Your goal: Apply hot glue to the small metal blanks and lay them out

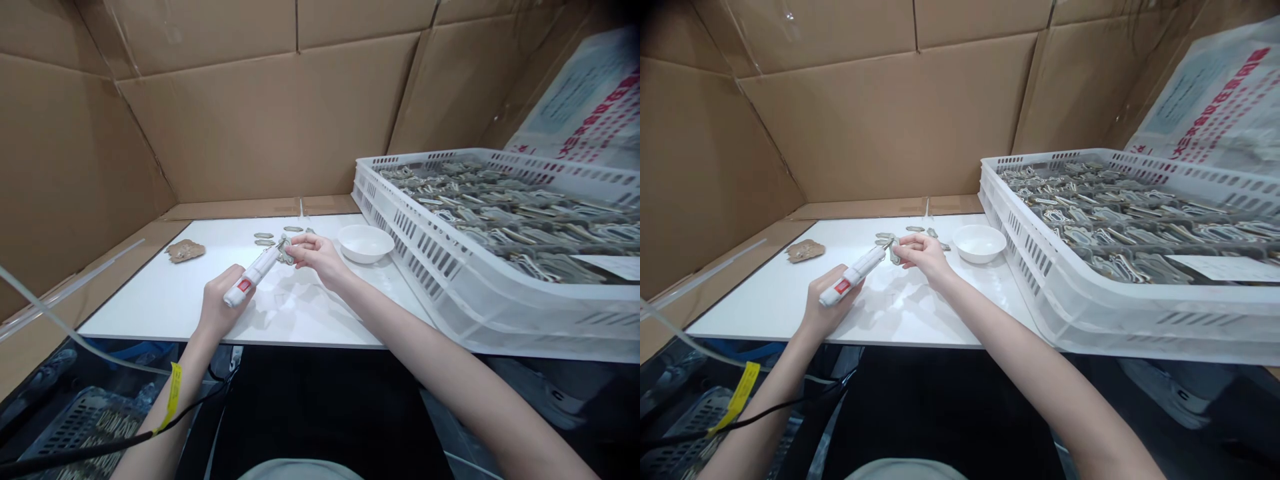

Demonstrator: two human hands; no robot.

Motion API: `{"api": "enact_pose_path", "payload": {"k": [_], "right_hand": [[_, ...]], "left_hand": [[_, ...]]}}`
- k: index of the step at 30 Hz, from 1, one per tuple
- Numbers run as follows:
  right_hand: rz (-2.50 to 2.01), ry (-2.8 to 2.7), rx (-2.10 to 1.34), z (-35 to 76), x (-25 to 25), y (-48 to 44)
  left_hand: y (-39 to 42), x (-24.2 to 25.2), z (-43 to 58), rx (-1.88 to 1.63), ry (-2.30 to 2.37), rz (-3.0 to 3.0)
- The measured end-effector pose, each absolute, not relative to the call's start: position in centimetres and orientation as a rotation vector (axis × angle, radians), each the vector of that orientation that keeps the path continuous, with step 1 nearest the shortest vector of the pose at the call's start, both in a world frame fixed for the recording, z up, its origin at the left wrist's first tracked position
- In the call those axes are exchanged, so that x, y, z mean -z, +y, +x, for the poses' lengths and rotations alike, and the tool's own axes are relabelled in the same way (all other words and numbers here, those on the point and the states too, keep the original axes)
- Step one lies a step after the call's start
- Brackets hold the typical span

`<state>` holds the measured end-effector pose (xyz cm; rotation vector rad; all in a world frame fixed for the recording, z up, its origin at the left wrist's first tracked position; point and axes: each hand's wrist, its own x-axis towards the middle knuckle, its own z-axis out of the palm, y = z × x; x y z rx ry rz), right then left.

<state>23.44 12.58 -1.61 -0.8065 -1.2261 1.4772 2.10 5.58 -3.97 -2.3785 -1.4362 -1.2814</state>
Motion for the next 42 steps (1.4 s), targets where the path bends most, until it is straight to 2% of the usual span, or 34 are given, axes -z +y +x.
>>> {"api": "enact_pose_path", "payload": {"k": [5,12,42], "right_hand": [[-0.805,-1.22,-1.479,23.49,1.71,12.64],[-0.836,-1.192,-1.487,24.0,1.57,12.65],[-0.566,-1.157,-1.504,24.36,0.75,12.83]], "left_hand": [[5.7,4.0,2.08,1.287,-1.446,-2.351],[5.92,4.24,1.55,1.637,-1.691,-2.067],[5.92,3.91,1.89,1.596,-1.551,-2.219]]}}
